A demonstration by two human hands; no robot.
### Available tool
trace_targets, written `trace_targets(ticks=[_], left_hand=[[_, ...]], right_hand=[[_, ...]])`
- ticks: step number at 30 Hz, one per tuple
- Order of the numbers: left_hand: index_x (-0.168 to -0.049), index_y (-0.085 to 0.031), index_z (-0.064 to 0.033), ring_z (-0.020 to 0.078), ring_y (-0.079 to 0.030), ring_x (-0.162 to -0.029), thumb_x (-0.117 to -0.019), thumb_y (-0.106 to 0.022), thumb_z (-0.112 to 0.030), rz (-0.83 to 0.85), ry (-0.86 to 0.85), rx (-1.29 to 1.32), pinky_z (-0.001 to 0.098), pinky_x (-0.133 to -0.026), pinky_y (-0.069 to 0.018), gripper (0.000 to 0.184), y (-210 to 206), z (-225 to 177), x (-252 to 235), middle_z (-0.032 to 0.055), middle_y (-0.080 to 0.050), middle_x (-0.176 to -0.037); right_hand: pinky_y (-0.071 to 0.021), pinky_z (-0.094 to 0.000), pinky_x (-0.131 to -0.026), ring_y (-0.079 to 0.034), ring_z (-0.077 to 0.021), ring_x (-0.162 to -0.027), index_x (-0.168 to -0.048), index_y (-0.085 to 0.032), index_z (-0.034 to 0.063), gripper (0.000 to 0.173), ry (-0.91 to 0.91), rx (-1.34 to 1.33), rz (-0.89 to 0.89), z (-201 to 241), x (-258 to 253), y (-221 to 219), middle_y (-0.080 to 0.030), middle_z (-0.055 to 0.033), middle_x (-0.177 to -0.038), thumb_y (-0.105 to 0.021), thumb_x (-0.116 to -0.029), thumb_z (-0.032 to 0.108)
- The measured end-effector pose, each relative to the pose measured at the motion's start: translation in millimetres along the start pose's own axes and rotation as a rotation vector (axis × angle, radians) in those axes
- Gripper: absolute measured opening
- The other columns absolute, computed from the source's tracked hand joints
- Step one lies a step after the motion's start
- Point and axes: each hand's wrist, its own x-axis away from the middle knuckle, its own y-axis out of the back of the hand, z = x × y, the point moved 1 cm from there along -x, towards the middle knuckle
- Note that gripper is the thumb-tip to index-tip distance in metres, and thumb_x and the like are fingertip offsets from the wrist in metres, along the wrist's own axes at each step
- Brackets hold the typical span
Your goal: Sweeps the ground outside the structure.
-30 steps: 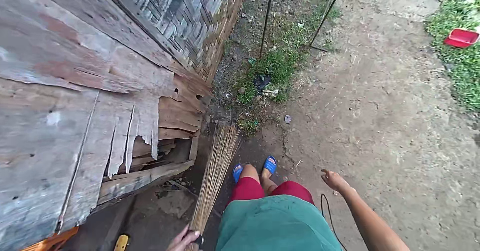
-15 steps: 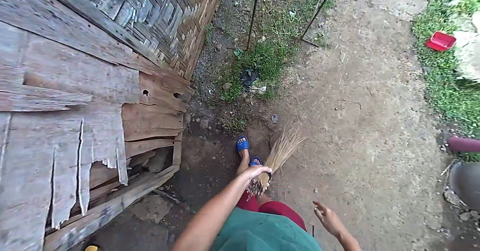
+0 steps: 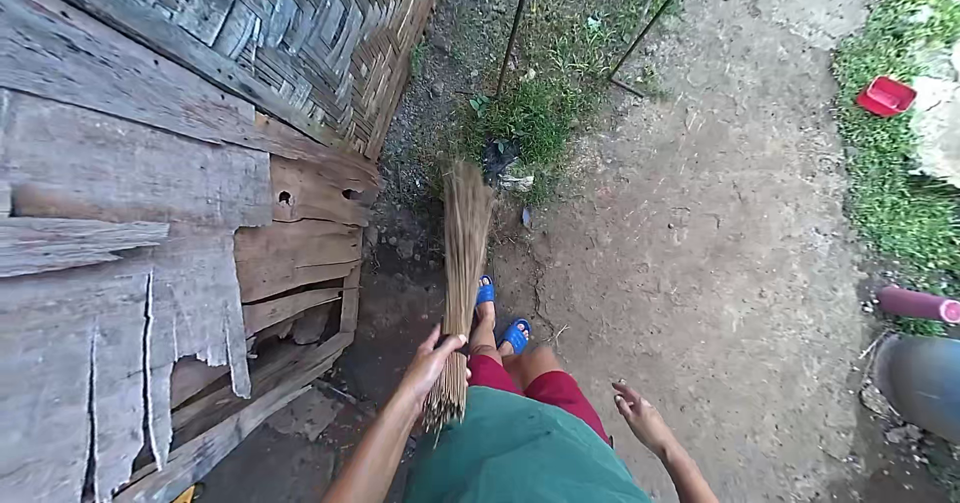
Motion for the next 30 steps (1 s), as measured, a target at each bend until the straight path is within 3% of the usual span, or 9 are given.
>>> trace_targets(ticks=[4,8,12,14,17,21,24,27,30], left_hand=[[-0.143,-0.048,-0.0085,0.0192,-0.064,-0.063,-0.1091,-0.047,-0.027,0.279,0.198,0.061,0.0314,-0.056,-0.0557,0.039,-24,-2,-19,0.0122,-0.066,-0.089],[-0.113,-0.054,-0.0062,0.0145,-0.059,-0.056,-0.1075,-0.045,-0.032,0.254,0.261,0.153,0.0266,-0.052,-0.0528,0.028,-49,-42,-85,0.0069,-0.059,-0.076],[-0.138,-0.054,-0.0044,0.0221,-0.066,-0.076,-0.1025,-0.060,-0.022,-0.106,0.013,0.127,0.0364,-0.066,-0.0572,0.040,-25,-77,-108,0.0153,-0.066,-0.104],[-0.156,-0.037,-0.0038,0.0304,-0.064,-0.116,-0.0994,-0.067,-0.015,-0.173,-0.127,-0.064,0.0469,-0.095,-0.0552,0.065,-22,-69,-102,0.0222,-0.056,-0.142],[-0.162,-0.021,-0.0035,0.0384,-0.052,-0.136,-0.0955,-0.072,-0.013,-0.247,-0.203,-0.232,0.0504,-0.114,-0.0413,0.085,-33,-19,-79,0.0295,-0.047,-0.151],[-0.165,-0.016,-0.0156,0.0406,-0.061,-0.117,-0.1022,-0.060,-0.011,-0.260,0.053,0.027,0.0540,-0.092,-0.0542,0.077,-69,66,10,0.0297,-0.042,-0.152],[-0.157,-0.035,-0.0130,0.0302,-0.064,-0.099,-0.1068,-0.050,-0.024,-0.308,0.245,0.362,0.0475,-0.082,-0.0546,0.054,-128,109,66,0.0221,-0.058,-0.132],[-0.110,-0.059,-0.0090,0.0139,-0.064,-0.060,-0.1065,-0.044,-0.037,-0.359,0.316,0.770,0.0291,-0.051,-0.0544,0.032,-197,113,44,0.0060,-0.065,-0.078],[-0.110,-0.057,-0.0059,0.0129,-0.064,-0.061,-0.1068,-0.044,-0.029,-0.321,0.171,1.096,0.0257,-0.053,-0.0543,0.027,-245,67,-29,0.0062,-0.064,-0.077]], right_hand=[[-0.0422,-0.0514,-0.113,-0.059,-0.0417,-0.129,-0.152,-0.043,-0.0012,0.046,0.067,0.141,0.062,35,-11,17,-0.057,-0.0285,-0.143,-0.045,-0.1102,0.017],[-0.0446,-0.0501,-0.111,-0.061,-0.0412,-0.126,-0.150,-0.046,-0.0031,0.043,0.171,0.144,0.015,61,-13,51,-0.057,-0.0293,-0.141,-0.046,-0.1093,0.013],[-0.0447,-0.0508,-0.110,-0.061,-0.0421,-0.126,-0.151,-0.044,-0.0034,0.044,0.180,0.170,0.016,55,-24,95,-0.056,-0.0303,-0.142,-0.046,-0.1094,0.013],[-0.0438,-0.0523,-0.111,-0.060,-0.0434,-0.126,-0.152,-0.043,-0.0028,0.045,0.171,0.293,0.072,52,-40,119,-0.057,-0.0303,-0.141,-0.046,-0.1097,0.014],[-0.0428,-0.0525,-0.112,-0.059,-0.0427,-0.128,-0.152,-0.044,-0.0016,0.045,0.188,0.420,0.138,61,-71,165,-0.058,-0.0289,-0.141,-0.046,-0.1099,0.016],[-0.0457,-0.0528,-0.109,-0.062,-0.0430,-0.123,-0.151,-0.045,-0.0029,0.043,0.262,0.353,0.106,81,-105,241,-0.058,-0.0306,-0.139,-0.043,-0.1097,0.012],[-0.0463,-0.0526,-0.107,-0.063,-0.0432,-0.122,-0.151,-0.044,-0.0028,0.043,0.233,0.401,0.115,87,-126,299,-0.059,-0.0313,-0.138,-0.042,-0.1104,0.012],[-0.0439,-0.0542,-0.110,-0.061,-0.0449,-0.124,-0.151,-0.044,-0.0025,0.044,0.194,0.564,0.132,85,-138,350,-0.059,-0.0313,-0.137,-0.044,-0.1105,0.014],[-0.0415,-0.0574,-0.111,-0.059,-0.0470,-0.127,-0.151,-0.045,-0.0029,0.044,0.194,0.697,0.114,85,-143,387,-0.060,-0.0314,-0.136,-0.044,-0.1103,0.014]])
